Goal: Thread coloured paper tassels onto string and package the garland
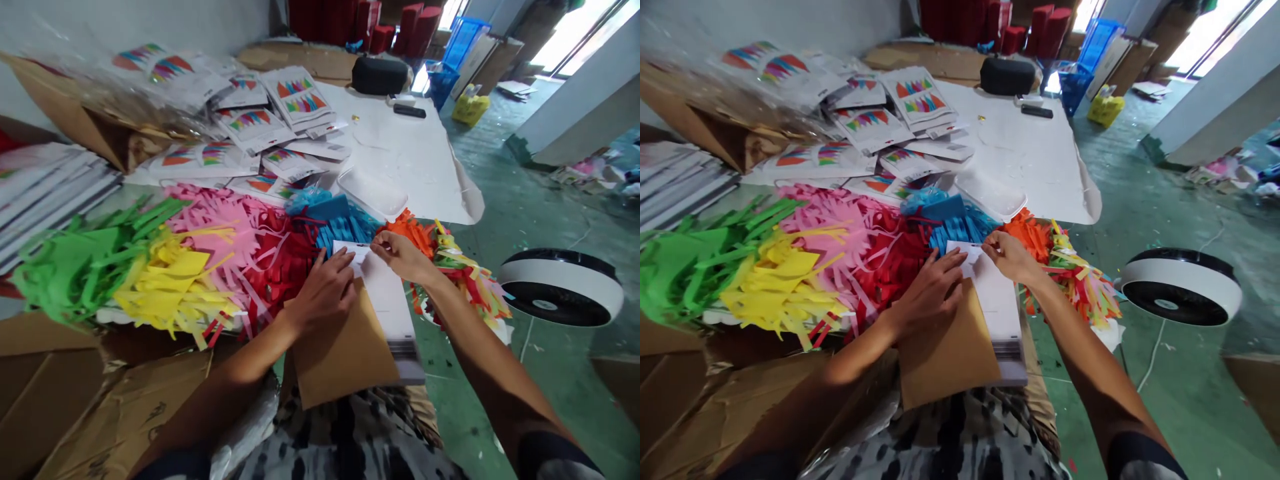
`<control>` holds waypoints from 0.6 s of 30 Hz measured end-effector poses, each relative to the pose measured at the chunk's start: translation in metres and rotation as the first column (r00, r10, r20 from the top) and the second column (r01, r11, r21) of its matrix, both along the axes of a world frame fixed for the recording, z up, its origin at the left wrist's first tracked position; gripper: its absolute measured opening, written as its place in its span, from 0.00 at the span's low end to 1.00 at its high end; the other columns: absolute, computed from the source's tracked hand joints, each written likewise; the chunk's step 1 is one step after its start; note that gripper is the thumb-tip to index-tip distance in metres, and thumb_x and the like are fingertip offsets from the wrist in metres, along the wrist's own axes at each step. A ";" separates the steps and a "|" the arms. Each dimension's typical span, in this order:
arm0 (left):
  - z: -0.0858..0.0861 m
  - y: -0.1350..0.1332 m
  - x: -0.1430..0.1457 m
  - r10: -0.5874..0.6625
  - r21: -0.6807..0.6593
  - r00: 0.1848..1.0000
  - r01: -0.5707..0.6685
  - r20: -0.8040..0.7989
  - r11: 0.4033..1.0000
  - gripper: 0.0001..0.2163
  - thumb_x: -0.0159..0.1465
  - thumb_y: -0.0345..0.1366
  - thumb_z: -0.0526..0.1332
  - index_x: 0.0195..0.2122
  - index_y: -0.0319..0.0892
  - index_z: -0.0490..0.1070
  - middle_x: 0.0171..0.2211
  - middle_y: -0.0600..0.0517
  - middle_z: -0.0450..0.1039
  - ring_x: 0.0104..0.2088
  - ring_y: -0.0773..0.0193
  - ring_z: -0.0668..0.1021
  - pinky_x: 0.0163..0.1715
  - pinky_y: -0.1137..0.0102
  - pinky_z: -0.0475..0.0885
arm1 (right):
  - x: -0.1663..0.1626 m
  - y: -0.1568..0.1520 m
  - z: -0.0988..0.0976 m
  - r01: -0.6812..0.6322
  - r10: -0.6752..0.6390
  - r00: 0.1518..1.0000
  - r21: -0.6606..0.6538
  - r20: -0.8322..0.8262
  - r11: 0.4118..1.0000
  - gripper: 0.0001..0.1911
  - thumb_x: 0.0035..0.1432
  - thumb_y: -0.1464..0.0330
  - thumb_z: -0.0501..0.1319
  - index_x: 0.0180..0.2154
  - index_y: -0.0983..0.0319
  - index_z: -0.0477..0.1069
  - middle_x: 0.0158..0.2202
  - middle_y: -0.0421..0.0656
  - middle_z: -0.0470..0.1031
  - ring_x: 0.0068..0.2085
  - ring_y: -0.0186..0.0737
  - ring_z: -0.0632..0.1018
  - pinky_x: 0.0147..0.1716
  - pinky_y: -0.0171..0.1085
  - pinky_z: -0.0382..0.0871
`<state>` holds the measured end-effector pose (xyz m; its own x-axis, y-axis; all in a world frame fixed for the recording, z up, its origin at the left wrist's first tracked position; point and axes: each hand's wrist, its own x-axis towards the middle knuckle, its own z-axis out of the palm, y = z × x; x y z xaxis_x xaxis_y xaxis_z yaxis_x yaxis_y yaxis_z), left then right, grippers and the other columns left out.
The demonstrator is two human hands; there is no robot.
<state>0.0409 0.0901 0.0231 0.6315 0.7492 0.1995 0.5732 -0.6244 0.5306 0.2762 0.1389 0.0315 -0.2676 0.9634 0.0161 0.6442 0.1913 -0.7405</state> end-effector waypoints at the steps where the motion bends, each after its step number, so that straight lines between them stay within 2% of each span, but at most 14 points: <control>1: -0.002 0.000 0.000 0.008 0.002 1.000 -0.008 0.006 1.000 0.09 0.66 0.28 0.59 0.44 0.40 0.76 0.68 0.37 0.69 0.73 0.42 0.65 0.75 0.37 0.48 | 0.000 0.002 -0.002 -0.013 0.013 0.999 -0.011 0.032 1.000 0.16 0.67 0.54 0.60 0.35 0.60 0.70 0.28 0.39 0.70 0.28 0.36 0.67 0.28 0.36 0.60; 6: -0.009 0.001 0.001 0.022 0.002 0.997 -0.022 0.070 1.000 0.11 0.67 0.27 0.57 0.47 0.37 0.76 0.66 0.34 0.72 0.72 0.42 0.67 0.74 0.42 0.56 | 0.000 0.015 -0.006 -0.049 0.060 0.985 -0.076 0.161 0.996 0.13 0.66 0.59 0.61 0.34 0.61 0.73 0.28 0.40 0.72 0.28 0.36 0.70 0.28 0.36 0.61; 13: -0.011 0.000 0.001 0.036 0.052 0.997 -0.040 0.073 0.998 0.10 0.68 0.26 0.56 0.46 0.37 0.75 0.65 0.36 0.73 0.72 0.45 0.68 0.74 0.43 0.59 | -0.003 0.019 0.000 -0.082 0.122 0.960 -0.162 0.251 0.983 0.09 0.66 0.65 0.60 0.33 0.62 0.74 0.29 0.41 0.74 0.29 0.36 0.71 0.29 0.36 0.62; 18: -0.010 0.000 0.000 0.030 0.073 0.998 -0.034 0.064 0.997 0.10 0.68 0.27 0.57 0.47 0.36 0.76 0.65 0.37 0.73 0.72 0.44 0.68 0.74 0.44 0.60 | -0.009 0.011 -0.002 -0.069 0.073 0.921 -0.023 0.382 0.997 0.06 0.67 0.68 0.59 0.38 0.61 0.74 0.38 0.46 0.78 0.37 0.41 0.75 0.37 0.38 0.66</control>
<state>0.0405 0.0904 0.0135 0.5920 0.7505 0.2938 0.5604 -0.6453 0.5192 0.2672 0.1494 0.0296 -0.3197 0.9412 -0.1097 0.8634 0.2417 -0.4428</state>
